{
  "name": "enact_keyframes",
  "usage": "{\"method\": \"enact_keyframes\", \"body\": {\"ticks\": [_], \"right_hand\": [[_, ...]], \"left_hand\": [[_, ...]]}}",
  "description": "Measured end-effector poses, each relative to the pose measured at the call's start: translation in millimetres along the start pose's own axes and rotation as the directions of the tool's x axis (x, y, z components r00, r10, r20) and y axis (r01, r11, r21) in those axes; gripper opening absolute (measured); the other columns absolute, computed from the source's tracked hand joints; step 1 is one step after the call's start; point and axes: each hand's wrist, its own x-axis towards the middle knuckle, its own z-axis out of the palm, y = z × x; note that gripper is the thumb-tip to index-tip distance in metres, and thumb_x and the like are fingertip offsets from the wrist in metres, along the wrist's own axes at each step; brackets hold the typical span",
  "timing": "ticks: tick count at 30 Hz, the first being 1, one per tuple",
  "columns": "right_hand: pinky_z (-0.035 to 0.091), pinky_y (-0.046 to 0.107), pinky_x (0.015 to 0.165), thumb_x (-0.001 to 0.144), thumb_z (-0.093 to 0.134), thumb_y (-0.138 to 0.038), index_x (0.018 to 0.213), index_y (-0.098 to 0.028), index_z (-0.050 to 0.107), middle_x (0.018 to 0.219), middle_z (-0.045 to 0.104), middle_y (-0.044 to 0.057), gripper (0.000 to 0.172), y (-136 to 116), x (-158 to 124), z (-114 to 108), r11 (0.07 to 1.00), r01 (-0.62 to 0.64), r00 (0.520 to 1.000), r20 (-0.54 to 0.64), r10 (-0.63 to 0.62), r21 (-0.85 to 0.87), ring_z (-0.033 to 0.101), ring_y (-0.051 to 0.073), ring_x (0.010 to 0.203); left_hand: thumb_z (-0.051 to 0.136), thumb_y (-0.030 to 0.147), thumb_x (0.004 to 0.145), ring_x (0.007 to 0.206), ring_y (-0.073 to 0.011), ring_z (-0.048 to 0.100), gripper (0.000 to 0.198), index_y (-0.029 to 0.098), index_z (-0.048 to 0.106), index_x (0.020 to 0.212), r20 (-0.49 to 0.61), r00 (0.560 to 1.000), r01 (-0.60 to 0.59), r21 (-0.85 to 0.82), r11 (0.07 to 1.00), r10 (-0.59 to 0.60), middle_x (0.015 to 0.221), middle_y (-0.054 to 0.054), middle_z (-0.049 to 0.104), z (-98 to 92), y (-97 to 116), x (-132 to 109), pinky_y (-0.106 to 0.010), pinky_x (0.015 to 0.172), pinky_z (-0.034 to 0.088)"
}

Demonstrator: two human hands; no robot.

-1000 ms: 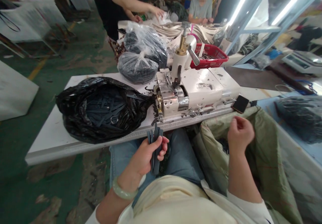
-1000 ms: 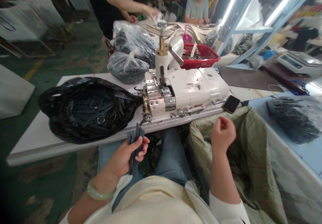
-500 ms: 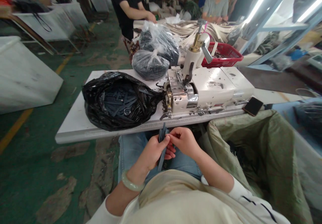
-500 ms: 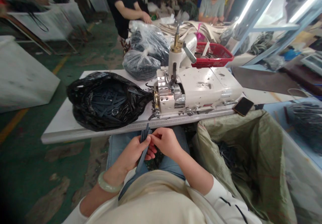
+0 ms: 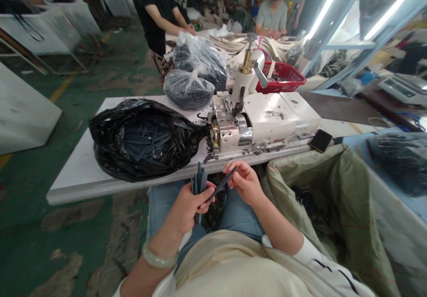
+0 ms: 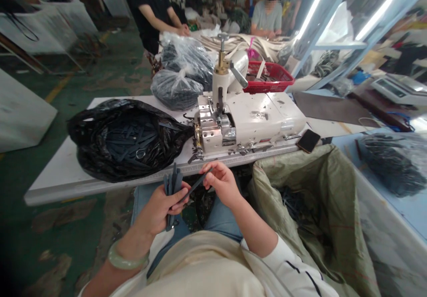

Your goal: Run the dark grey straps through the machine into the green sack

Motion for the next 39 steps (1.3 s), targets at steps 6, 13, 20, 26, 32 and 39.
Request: {"method": "enact_keyframes", "body": {"ticks": [6,13,20,26,32,39], "right_hand": [[0.048,0.021,0.057,0.073,0.076,-0.036,0.098,-0.023,0.063,0.086,0.068,0.002,0.032,9.8,-3.3,7.9,0.954,-0.184,0.981,0.103,0.163,0.238,0.056,0.009,0.059],[0.045,0.021,0.062,0.073,0.077,-0.031,0.099,-0.020,0.068,0.092,0.070,0.005,0.030,11.1,-0.5,8.7,0.923,-0.227,0.969,0.171,0.180,0.311,0.055,0.009,0.065],[0.042,0.021,0.057,0.072,0.077,-0.034,0.094,-0.020,0.068,0.083,0.068,0.003,0.028,17.5,1.7,6.1,0.920,-0.239,0.966,0.173,0.192,0.312,0.052,0.008,0.059],[0.038,0.019,0.050,0.070,0.077,-0.039,0.076,-0.017,0.066,0.064,0.061,-0.001,0.026,2.9,22.6,0.6,0.962,-0.188,0.978,0.125,0.166,0.199,0.047,0.007,0.050],[0.023,0.016,0.036,0.069,0.075,-0.039,0.061,-0.014,0.060,0.043,0.040,-0.007,0.030,-31.7,95.3,-24.1,0.995,-0.097,0.964,-0.246,0.100,0.028,0.032,0.004,0.038],[0.015,0.014,0.029,0.072,0.069,-0.028,0.058,-0.012,0.057,0.039,0.039,-0.007,0.025,-41.1,126.9,-28.6,0.979,-0.201,0.909,-0.370,0.191,0.013,0.029,0.002,0.031]], "left_hand": [[0.078,0.031,0.065,0.046,-0.0103,0.049,0.021,0.017,0.069,0.078,-0.192,0.919,-0.249,0.396,0.884,0.345,0.061,-0.002,0.065,6.8,2.8,-5.4,-0.022,0.044,0.036],[0.074,0.030,0.069,0.062,-0.0160,0.059,0.011,0.021,0.069,0.073,-0.145,0.767,-0.352,0.721,0.598,0.626,0.069,-0.001,0.068,18.2,10.0,-12.5,-0.026,0.065,0.045],[0.069,0.032,0.074,0.059,-0.0139,0.055,0.013,0.019,0.066,0.073,-0.103,0.794,-0.327,0.758,0.564,0.599,0.066,0.001,0.065,17.4,8.9,-6.8,-0.024,0.060,0.043],[0.065,0.039,0.078,0.048,-0.0114,0.049,0.020,0.019,0.061,0.079,-0.108,0.917,-0.254,0.581,0.773,0.383,0.058,0.002,0.061,10.6,-0.1,4.6,-0.023,0.049,0.040],[0.064,0.043,0.078,0.042,-0.0058,0.037,0.030,0.016,0.061,0.090,-0.134,0.937,-0.275,0.289,0.917,0.323,0.060,0.003,0.054,6.8,1.6,9.3,-0.020,0.039,0.027],[0.063,0.043,0.080,0.046,-0.0038,0.036,0.033,0.015,0.064,0.099,-0.126,0.948,-0.281,0.106,0.954,0.294,0.068,0.002,0.051,4.2,4.9,9.4,-0.018,0.039,0.024]]}}
